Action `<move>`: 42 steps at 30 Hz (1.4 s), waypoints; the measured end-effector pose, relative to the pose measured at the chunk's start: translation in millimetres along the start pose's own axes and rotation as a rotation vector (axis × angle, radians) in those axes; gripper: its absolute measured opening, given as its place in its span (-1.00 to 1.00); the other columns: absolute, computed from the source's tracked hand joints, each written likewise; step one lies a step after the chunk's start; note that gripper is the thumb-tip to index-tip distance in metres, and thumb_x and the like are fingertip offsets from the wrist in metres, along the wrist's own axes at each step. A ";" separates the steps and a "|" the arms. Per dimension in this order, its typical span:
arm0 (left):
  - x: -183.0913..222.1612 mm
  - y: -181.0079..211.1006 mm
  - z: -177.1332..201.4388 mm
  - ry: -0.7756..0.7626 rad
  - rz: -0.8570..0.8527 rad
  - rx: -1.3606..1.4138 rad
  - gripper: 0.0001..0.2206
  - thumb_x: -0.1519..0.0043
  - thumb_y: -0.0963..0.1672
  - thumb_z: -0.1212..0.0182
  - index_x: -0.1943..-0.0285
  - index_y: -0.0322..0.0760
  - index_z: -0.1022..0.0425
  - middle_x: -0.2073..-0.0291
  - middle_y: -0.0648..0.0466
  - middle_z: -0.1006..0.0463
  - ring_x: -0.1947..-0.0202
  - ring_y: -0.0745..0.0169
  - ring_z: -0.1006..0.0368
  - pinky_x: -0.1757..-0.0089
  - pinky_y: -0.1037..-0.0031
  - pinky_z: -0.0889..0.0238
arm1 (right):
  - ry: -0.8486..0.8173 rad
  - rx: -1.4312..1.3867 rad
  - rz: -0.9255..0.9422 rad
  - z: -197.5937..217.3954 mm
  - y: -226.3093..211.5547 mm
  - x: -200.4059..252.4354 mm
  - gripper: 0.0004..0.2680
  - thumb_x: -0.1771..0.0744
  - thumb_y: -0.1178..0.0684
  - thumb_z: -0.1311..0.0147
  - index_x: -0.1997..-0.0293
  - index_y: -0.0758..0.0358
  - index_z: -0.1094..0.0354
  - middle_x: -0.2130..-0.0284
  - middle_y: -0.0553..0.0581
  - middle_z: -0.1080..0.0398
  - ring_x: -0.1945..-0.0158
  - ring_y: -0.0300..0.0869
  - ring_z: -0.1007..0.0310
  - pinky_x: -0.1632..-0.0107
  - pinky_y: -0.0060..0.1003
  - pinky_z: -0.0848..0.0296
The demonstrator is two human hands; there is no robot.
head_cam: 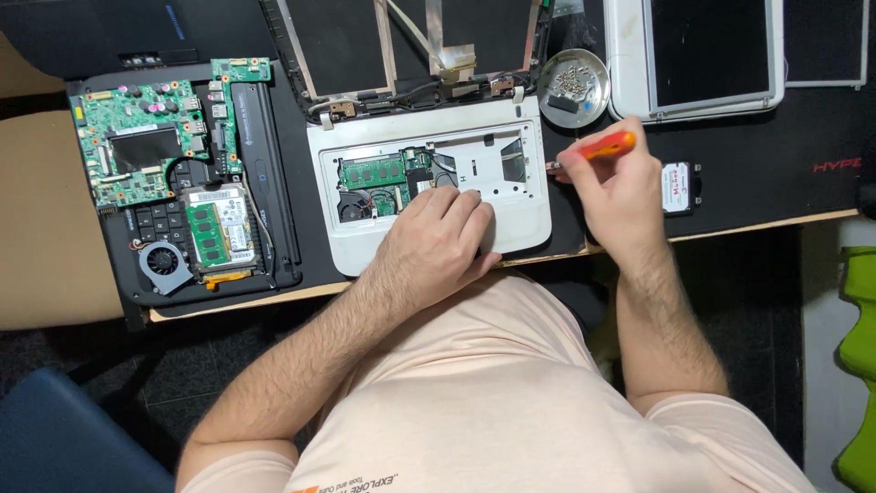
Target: Disassembling a laptop to remove the hard drive and the palm rest assembly using a screwdriver.
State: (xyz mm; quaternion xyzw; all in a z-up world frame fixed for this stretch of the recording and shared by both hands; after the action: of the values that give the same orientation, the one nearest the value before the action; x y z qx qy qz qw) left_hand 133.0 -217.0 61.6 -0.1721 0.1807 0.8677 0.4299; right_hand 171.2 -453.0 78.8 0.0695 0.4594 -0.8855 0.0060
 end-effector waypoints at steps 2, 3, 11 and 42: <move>0.5 0.3 1.7 0.007 -0.002 0.002 -0.52 -0.41 0.12 -0.44 -0.23 -0.32 -0.59 0.00 -0.10 -0.57 -0.08 -0.08 -0.63 -0.20 0.11 -0.56 | -0.005 -0.142 -0.053 -4.1 16.1 -0.5 -0.80 -0.61 0.23 -0.28 -0.21 0.49 -0.24 0.03 0.53 -0.63 -0.03 0.29 -0.80 -0.07 0.09 -0.82; 0.6 0.5 2.6 0.012 -0.005 0.007 -0.54 -0.46 0.12 -0.38 -0.23 -0.32 -0.59 0.00 -0.10 -0.57 -0.08 -0.08 -0.63 -0.20 0.12 -0.56 | -0.012 -0.284 -0.108 -7.2 26.8 -0.6 -0.82 -0.63 0.23 -0.20 -0.23 0.48 -0.19 0.02 0.50 -0.61 -0.04 0.20 -0.80 -0.10 0.02 -0.84; 1.5 5.8 4.6 0.039 -0.032 -0.043 -0.57 -0.59 0.10 -0.13 -0.22 -0.33 -0.57 0.00 -0.15 -0.58 -0.07 -0.13 -0.65 -0.18 0.10 -0.59 | -0.016 -0.355 0.087 -6.4 29.0 -4.3 -0.82 -0.69 0.01 0.04 -0.17 0.32 -0.16 0.05 0.44 -0.60 -0.08 0.25 -0.82 -0.16 0.04 -0.83; 9.8 3.7 0.1 -0.004 -0.034 -0.047 -0.55 -0.57 0.13 -0.27 -0.28 -0.30 -0.55 -0.03 -0.13 -0.58 -0.13 -0.11 -0.65 -0.24 0.11 -0.57 | -0.147 0.422 0.284 1.1 -5.1 -4.2 -0.87 -0.48 0.40 -0.40 -0.10 0.34 -0.68 0.14 0.29 -0.65 0.01 0.26 -0.71 -0.19 0.12 -0.70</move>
State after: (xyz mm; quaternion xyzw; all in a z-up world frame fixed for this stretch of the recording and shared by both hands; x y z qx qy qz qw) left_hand 124.4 -212.4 57.8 -0.1834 0.1565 0.8647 0.4408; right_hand 174.8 -451.1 84.1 0.0683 0.2485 -0.9547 0.1488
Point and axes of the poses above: each hand's wrist, its own x-axis away from the middle knuckle, its own z-axis out of the back of the hand, y = z × x, the point moved 9 cm from there along -x, towards the middle knuckle
